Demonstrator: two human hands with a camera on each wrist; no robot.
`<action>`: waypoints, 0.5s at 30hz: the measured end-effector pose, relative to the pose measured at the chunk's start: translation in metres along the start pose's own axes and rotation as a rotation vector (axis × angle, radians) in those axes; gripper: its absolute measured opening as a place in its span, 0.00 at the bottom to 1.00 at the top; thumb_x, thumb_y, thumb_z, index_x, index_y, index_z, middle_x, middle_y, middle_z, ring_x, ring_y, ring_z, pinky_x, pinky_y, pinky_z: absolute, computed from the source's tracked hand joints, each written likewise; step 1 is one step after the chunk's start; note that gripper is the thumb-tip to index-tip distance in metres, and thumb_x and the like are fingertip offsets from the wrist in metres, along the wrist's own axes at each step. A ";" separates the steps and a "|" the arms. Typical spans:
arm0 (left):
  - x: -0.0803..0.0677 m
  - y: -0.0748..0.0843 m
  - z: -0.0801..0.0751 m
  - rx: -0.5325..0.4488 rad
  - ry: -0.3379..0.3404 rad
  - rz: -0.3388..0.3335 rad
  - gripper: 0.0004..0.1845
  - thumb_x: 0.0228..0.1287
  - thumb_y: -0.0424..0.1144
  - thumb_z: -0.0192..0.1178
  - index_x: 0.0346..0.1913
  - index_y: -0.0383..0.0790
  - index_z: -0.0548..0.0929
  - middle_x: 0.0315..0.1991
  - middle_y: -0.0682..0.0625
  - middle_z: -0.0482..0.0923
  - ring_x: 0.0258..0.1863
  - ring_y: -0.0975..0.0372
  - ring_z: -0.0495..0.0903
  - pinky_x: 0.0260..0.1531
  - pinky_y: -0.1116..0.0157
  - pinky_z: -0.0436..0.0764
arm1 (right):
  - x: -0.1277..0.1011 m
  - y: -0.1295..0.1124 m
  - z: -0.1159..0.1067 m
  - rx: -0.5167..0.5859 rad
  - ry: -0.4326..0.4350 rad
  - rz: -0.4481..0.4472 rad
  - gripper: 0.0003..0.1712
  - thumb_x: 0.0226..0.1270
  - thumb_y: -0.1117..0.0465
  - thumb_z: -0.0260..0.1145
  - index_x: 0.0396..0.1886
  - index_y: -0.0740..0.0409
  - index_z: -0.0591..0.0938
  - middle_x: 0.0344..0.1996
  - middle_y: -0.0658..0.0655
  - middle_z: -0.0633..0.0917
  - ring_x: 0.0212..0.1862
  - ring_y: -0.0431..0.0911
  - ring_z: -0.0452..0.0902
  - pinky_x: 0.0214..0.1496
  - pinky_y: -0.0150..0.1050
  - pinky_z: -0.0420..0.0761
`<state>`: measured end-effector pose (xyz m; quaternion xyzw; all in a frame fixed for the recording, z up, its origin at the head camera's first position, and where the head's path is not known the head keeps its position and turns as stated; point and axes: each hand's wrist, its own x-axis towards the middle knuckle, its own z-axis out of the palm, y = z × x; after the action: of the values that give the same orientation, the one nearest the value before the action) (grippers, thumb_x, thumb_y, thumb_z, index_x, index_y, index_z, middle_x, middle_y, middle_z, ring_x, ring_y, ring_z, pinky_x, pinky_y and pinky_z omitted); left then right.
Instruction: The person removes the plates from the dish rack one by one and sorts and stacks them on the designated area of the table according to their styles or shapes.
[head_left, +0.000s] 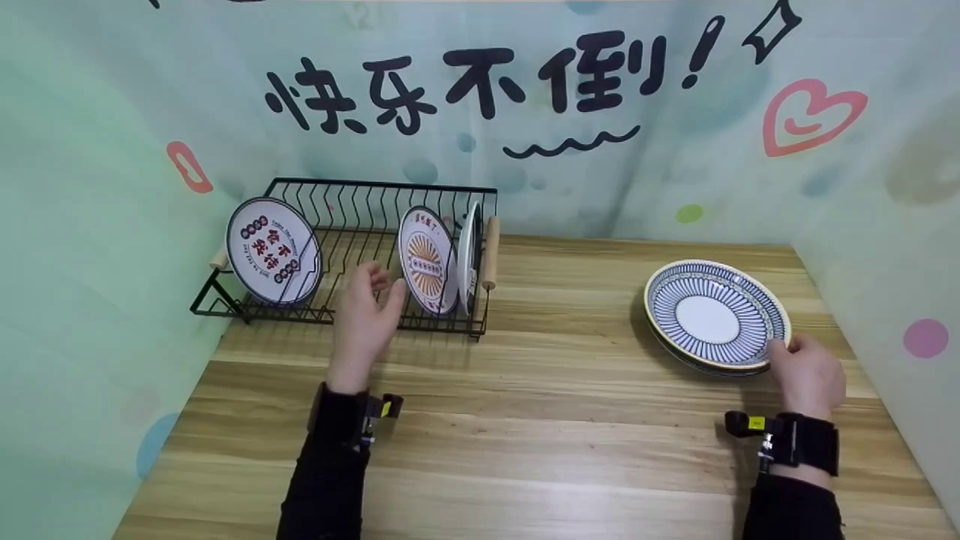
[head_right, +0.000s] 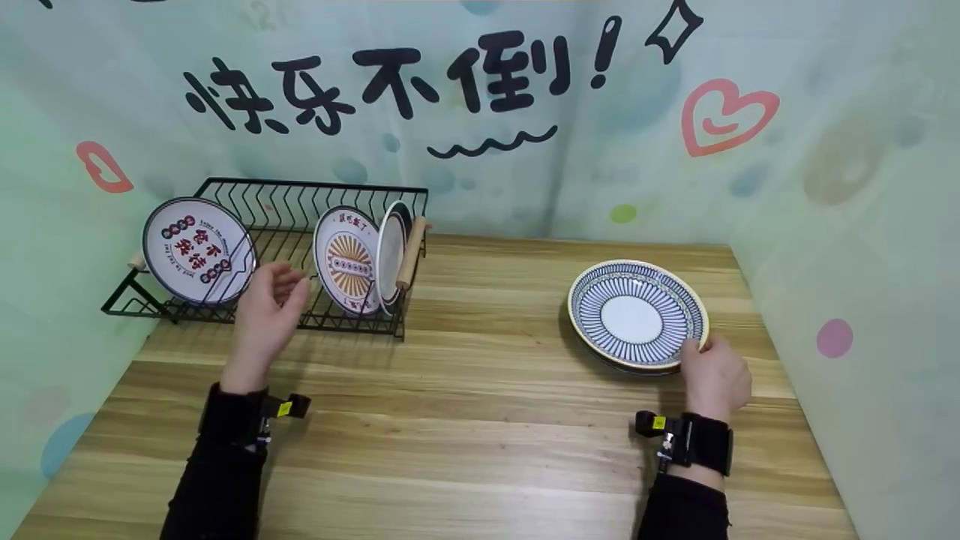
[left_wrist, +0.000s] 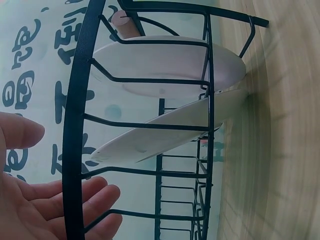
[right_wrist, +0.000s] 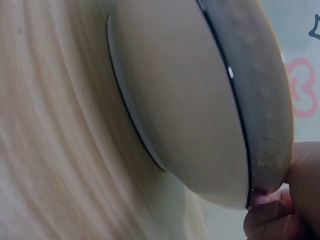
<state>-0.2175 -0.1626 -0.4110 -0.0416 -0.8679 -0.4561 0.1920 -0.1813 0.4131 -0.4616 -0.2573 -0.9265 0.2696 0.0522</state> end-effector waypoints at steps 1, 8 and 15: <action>0.000 0.000 0.000 -0.001 0.000 0.001 0.28 0.70 0.41 0.59 0.64 0.24 0.68 0.55 0.33 0.76 0.54 0.46 0.77 0.58 0.50 0.75 | 0.000 0.001 0.000 -0.004 -0.007 0.002 0.21 0.69 0.46 0.52 0.31 0.60 0.74 0.29 0.61 0.77 0.36 0.57 0.69 0.30 0.44 0.63; 0.001 0.000 0.003 0.006 0.001 -0.008 0.28 0.69 0.41 0.60 0.64 0.25 0.68 0.55 0.34 0.76 0.54 0.47 0.77 0.58 0.50 0.75 | 0.000 0.003 -0.006 -0.039 -0.118 0.037 0.36 0.71 0.43 0.48 0.64 0.68 0.72 0.59 0.74 0.74 0.52 0.67 0.70 0.36 0.48 0.68; -0.001 0.001 0.004 0.013 -0.018 -0.014 0.28 0.70 0.42 0.60 0.65 0.27 0.67 0.58 0.35 0.76 0.56 0.47 0.77 0.56 0.49 0.76 | -0.002 0.000 -0.011 -0.058 -0.159 0.040 0.35 0.72 0.42 0.46 0.57 0.71 0.73 0.48 0.73 0.77 0.45 0.63 0.71 0.33 0.46 0.68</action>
<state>-0.2174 -0.1589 -0.4124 -0.0382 -0.8729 -0.4514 0.1814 -0.1771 0.4172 -0.4516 -0.2548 -0.9298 0.2634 -0.0343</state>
